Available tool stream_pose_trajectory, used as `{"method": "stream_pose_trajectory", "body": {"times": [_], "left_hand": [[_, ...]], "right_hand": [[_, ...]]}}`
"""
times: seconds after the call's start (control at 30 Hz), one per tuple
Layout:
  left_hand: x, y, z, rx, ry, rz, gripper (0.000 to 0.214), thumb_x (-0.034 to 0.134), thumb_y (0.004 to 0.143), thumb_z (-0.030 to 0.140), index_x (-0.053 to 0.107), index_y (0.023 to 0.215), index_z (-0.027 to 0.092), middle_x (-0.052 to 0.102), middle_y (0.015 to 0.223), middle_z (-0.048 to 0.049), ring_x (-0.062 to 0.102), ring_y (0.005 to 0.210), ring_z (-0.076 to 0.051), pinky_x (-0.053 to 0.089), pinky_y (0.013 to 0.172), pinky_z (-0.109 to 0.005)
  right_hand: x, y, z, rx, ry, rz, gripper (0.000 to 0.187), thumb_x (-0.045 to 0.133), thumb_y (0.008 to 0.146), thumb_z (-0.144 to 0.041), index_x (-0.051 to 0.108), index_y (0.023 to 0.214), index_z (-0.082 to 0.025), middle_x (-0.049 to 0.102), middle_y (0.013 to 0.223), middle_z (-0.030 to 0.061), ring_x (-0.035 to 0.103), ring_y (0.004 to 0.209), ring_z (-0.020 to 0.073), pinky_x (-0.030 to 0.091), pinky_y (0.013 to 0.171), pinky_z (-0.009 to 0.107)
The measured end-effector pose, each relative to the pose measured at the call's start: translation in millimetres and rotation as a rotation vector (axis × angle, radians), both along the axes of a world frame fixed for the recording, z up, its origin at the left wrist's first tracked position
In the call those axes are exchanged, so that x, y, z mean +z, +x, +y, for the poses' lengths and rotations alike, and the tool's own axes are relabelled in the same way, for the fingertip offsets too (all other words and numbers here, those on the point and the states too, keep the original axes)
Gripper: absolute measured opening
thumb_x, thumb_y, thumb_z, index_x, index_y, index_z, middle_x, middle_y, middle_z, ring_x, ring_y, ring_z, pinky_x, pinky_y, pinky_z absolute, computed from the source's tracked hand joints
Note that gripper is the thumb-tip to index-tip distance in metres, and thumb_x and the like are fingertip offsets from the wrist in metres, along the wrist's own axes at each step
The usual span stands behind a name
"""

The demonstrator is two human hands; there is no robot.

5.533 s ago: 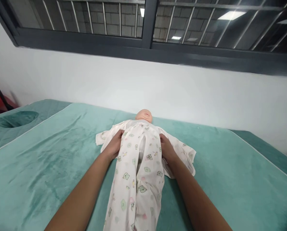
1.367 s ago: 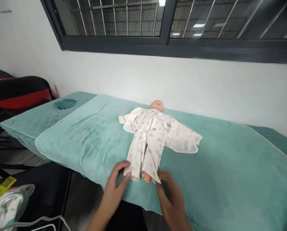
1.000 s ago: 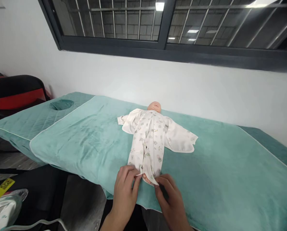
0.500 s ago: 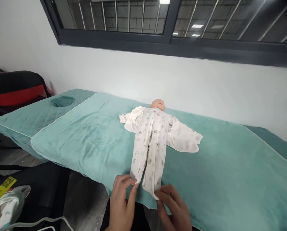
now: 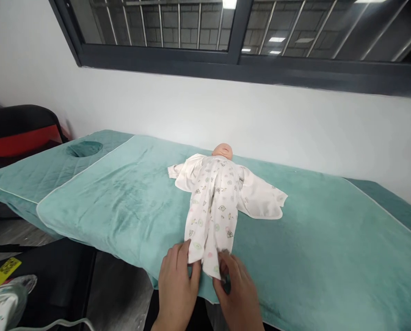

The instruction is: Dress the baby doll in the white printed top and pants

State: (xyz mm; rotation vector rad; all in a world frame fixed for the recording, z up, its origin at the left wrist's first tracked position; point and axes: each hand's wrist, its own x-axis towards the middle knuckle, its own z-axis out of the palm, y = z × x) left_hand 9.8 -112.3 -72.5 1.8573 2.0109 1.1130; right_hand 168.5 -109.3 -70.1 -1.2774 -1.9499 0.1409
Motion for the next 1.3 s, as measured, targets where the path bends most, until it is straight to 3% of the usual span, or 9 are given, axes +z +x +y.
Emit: {"method": "stream_pose_trajectory", "body": {"times": [0.17, 0.27, 0.37, 0.47, 0.6, 0.73, 1.0, 1.17, 1.3], "left_hand": [[-2.3, -1.4, -1.9, 0.041, 0.028, -0.047, 0.025, 0.049, 0.091, 0.034, 0.061, 0.109, 0.020, 0.067, 0.097, -0.0085, 0.063, 0.089, -0.026, 0.050, 0.074, -0.039], [-5.3, -1.7, -0.5, 0.032, 0.055, -0.029, 0.021, 0.050, 0.091, 0.032, 0.064, 0.103, 0.022, 0.067, 0.094, -0.0074, 0.061, 0.089, -0.026, 0.049, 0.076, -0.041], [-7.3, -1.1, 0.1, 0.044, 0.046, -0.056, 0.023, 0.048, 0.092, 0.033, 0.065, 0.103, 0.022, 0.068, 0.094, -0.0073, 0.060, 0.089, -0.027, 0.048, 0.077, -0.041], [-10.4, 0.5, 0.1, 0.060, 0.053, -0.090, 0.024, 0.045, 0.094, 0.031, 0.064, 0.104, 0.022, 0.067, 0.097, -0.0079, 0.059, 0.091, -0.026, 0.047, 0.079, -0.042], [-16.7, 5.8, 3.6, 0.121, 0.128, -0.033, 0.022, 0.051, 0.089, 0.031, 0.063, 0.103, 0.019, 0.063, 0.099, -0.0102, 0.057, 0.094, -0.028, 0.046, 0.081, -0.042], [-19.0, 11.4, 9.5, 0.166, 0.075, 0.065, 0.017, 0.057, 0.085, 0.027, 0.061, 0.099, 0.019, 0.062, 0.095, -0.0093, 0.056, 0.089, -0.028, 0.045, 0.077, -0.042], [-24.9, 10.7, 11.7, 0.093, 0.209, 0.114, 0.024, 0.058, 0.086, 0.028, 0.061, 0.107, 0.016, 0.057, 0.102, -0.0132, 0.055, 0.095, -0.028, 0.047, 0.080, -0.042], [-31.0, 12.7, 10.1, 0.079, 0.319, 0.170, 0.024, 0.056, 0.084, 0.015, 0.063, 0.106, 0.020, 0.056, 0.104, -0.0128, 0.055, 0.093, -0.026, 0.047, 0.078, -0.041], [-28.8, 11.5, 7.5, 0.055, 0.449, 0.246, 0.036, 0.051, 0.081, 0.006, 0.062, 0.112, 0.023, 0.054, 0.111, -0.0137, 0.054, 0.100, -0.026, 0.048, 0.079, -0.041]], "right_hand": [[1.4, 4.5, -6.0, 0.122, 0.069, -0.016, 0.030, 0.050, 0.082, -0.009, 0.057, 0.109, -0.023, 0.064, 0.090, 0.0065, 0.064, 0.080, 0.0187, 0.057, 0.067, 0.029], [6.1, 2.7, -5.6, 0.084, 0.133, -0.066, 0.035, 0.054, 0.083, -0.012, 0.058, 0.116, -0.022, 0.063, 0.106, 0.0115, 0.064, 0.095, 0.0236, 0.058, 0.075, 0.036], [13.2, -4.9, 3.4, 0.046, 0.125, -0.131, 0.044, 0.052, 0.086, -0.015, 0.053, 0.130, -0.022, 0.054, 0.134, 0.0143, 0.052, 0.125, 0.0307, 0.054, 0.092, 0.046], [16.2, -11.8, 15.5, 0.099, 0.094, -0.205, 0.050, 0.046, 0.089, -0.014, 0.046, 0.139, -0.022, 0.047, 0.146, 0.0109, 0.038, 0.139, 0.0298, 0.047, 0.104, 0.051], [5.4, -14.4, 22.3, 0.158, 0.085, -0.255, 0.052, 0.043, 0.090, -0.014, 0.042, 0.142, -0.018, 0.045, 0.149, 0.0097, 0.031, 0.143, 0.0287, 0.041, 0.109, 0.055], [-8.7, -13.7, 17.8, 0.125, 0.088, -0.206, 0.049, 0.041, 0.089, -0.010, 0.044, 0.138, -0.017, 0.045, 0.149, 0.0094, 0.031, 0.143, 0.0275, 0.042, 0.107, 0.056], [-18.6, -12.5, 12.8, 0.100, 0.074, -0.070, 0.050, 0.041, 0.087, -0.007, 0.045, 0.135, -0.019, 0.048, 0.146, 0.0080, 0.033, 0.142, 0.0255, 0.039, 0.109, 0.054], [-23.9, -3.6, 10.4, 0.121, 0.141, 0.001, 0.051, 0.040, 0.087, -0.009, 0.047, 0.136, -0.020, 0.052, 0.143, 0.0082, 0.040, 0.138, 0.0254, 0.045, 0.106, 0.049], [-31.4, 3.7, 6.2, 0.153, 0.179, -0.038, 0.053, 0.038, 0.092, -0.012, 0.041, 0.144, -0.017, 0.055, 0.140, 0.0107, 0.046, 0.134, 0.0252, 0.050, 0.101, 0.043]]}}
